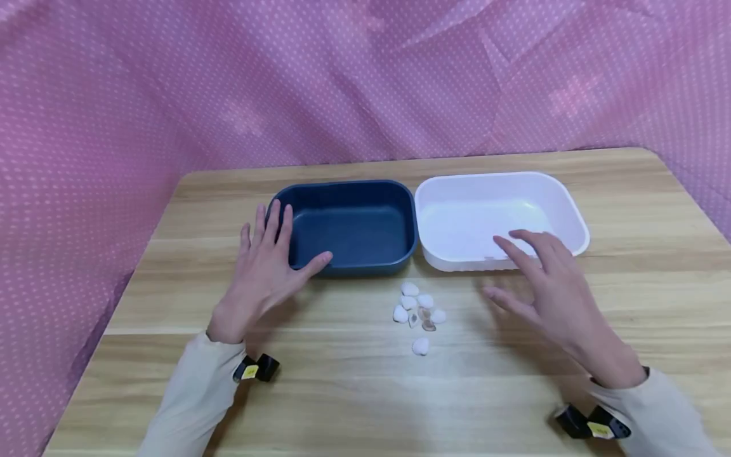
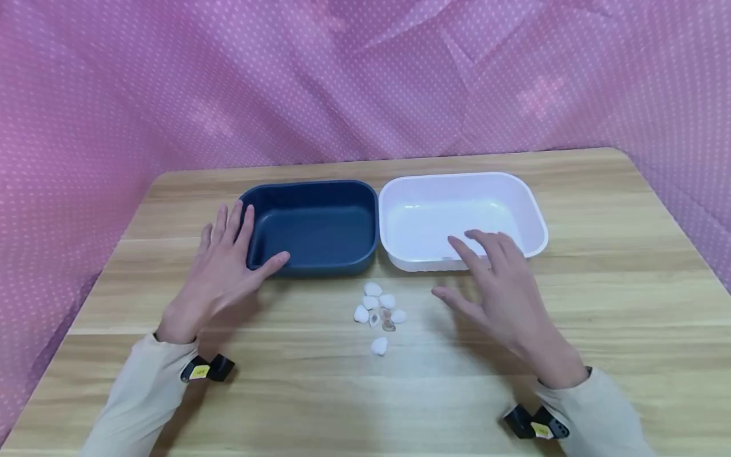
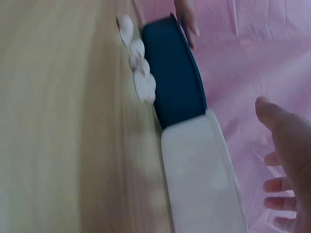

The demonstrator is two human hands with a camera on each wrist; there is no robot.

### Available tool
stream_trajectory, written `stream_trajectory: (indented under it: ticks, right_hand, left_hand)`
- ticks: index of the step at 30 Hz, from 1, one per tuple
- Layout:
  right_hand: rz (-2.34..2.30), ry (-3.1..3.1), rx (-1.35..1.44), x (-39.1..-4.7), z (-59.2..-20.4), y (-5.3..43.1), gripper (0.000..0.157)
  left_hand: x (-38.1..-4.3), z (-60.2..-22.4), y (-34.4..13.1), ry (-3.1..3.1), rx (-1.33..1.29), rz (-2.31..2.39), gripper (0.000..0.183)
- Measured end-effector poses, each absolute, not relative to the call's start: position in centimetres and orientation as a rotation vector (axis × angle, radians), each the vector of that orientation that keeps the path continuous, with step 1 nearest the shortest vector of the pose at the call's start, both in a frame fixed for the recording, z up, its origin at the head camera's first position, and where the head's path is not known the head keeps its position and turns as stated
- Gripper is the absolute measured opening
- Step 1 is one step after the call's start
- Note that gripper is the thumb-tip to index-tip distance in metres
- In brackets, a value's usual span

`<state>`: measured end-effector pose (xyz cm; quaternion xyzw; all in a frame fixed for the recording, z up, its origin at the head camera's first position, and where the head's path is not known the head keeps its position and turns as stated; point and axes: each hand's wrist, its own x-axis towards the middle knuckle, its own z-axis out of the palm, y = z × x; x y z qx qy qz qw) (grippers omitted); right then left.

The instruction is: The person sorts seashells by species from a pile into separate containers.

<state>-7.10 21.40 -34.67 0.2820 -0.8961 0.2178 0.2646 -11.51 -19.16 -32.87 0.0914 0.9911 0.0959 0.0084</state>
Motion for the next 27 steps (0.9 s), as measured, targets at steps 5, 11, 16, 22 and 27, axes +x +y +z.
stream_trajectory:
  ticks: [5,11,16,22,27]
  right_hand:
    - [0.694,-2.361,0.869,-5.9,-34.7,19.4,0.066]
    - [0.822,-2.55,0.97,-4.1,-35.6,17.2,0.047]
    - [0.901,-2.75,1.004,-3.2,-36.5,15.5,0.034]
    - [0.884,-2.8,1.061,-3.0,-37.5,14.2,0.034]
    - [0.868,-2.8,1.048,-2.8,-38.0,13.8,0.03]
  left_hand:
    - [-11.7,-33.0,-19.4,3.074,0.266,0.312,0.113]
    - [-11.6,-33.3,-19.9,3.062,0.243,0.349,0.116]
    - [-11.5,-33.6,-20.0,3.059,0.227,0.366,0.116]
    - [-11.6,-33.7,-20.1,3.053,0.212,0.377,0.116]
    - [-11.8,-33.7,-19.9,3.039,0.212,0.404,0.118]
